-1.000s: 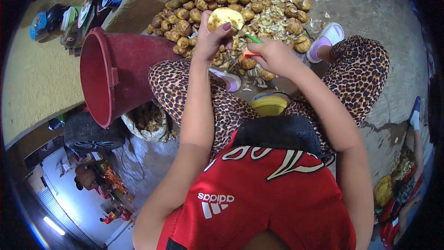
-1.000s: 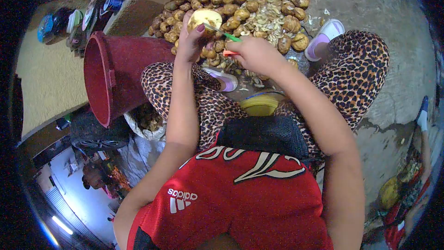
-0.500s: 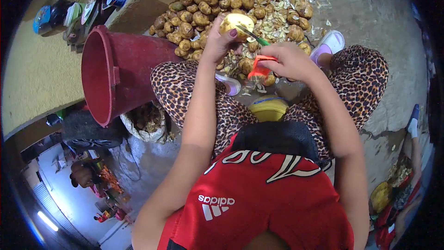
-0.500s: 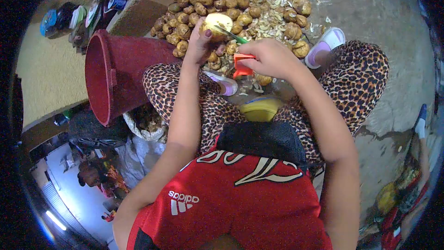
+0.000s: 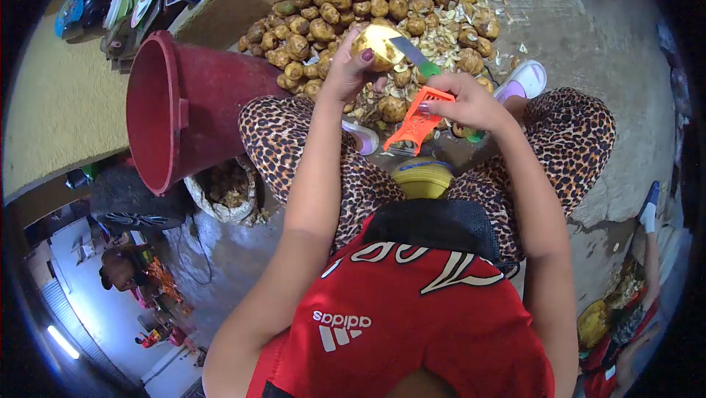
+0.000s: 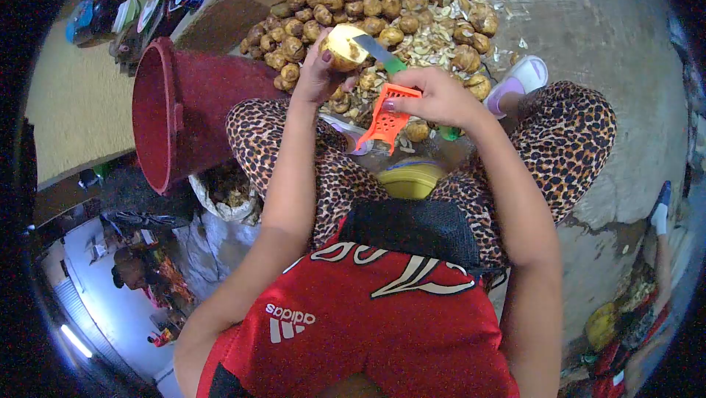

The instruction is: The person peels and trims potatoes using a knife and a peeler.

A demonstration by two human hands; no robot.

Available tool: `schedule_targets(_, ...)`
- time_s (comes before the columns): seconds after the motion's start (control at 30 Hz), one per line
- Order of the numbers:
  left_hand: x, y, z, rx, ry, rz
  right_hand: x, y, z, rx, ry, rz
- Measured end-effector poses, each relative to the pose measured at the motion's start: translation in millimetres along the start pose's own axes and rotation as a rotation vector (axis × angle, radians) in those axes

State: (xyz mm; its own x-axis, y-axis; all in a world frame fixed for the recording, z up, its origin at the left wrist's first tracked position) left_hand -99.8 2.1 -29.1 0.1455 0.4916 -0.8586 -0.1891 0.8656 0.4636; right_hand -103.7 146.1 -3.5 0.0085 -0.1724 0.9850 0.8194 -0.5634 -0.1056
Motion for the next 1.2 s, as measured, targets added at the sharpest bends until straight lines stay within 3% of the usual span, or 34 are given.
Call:
schedule_targets(0.53, 3, 2, 8, -0.023, -0.066, -0.106, 5, 15, 2, 0.117, -0.077, -0.078)
schedule_targets(0.63, 3, 3, 8, -0.014, -0.075, -0.169, 1, 16, 2, 0.079, -0.007, -0.046)
schedule_targets(0.73, 7, 3, 6, -0.089, -0.039, -0.184, -13, 32, 1, 0.089, 0.166, -0.203)
schedule_targets(1.2, 4, 7, 0, -0.045, 0.003, -0.109, -16, 45, -1, 0.05, 0.179, -0.432)
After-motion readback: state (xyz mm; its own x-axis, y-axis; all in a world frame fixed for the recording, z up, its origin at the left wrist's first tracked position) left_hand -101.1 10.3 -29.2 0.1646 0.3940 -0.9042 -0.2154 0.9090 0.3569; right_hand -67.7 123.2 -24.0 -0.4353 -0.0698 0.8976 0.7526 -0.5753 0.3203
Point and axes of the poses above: each hand's wrist, its own z-axis away from the middle knuckle, its own y-axis out of the palm, x = y × z, the point moved 9 cm from there along -z, towards the middle knuckle, and after that the axes turned 9 degrees about -x, right-handed, at the moved point
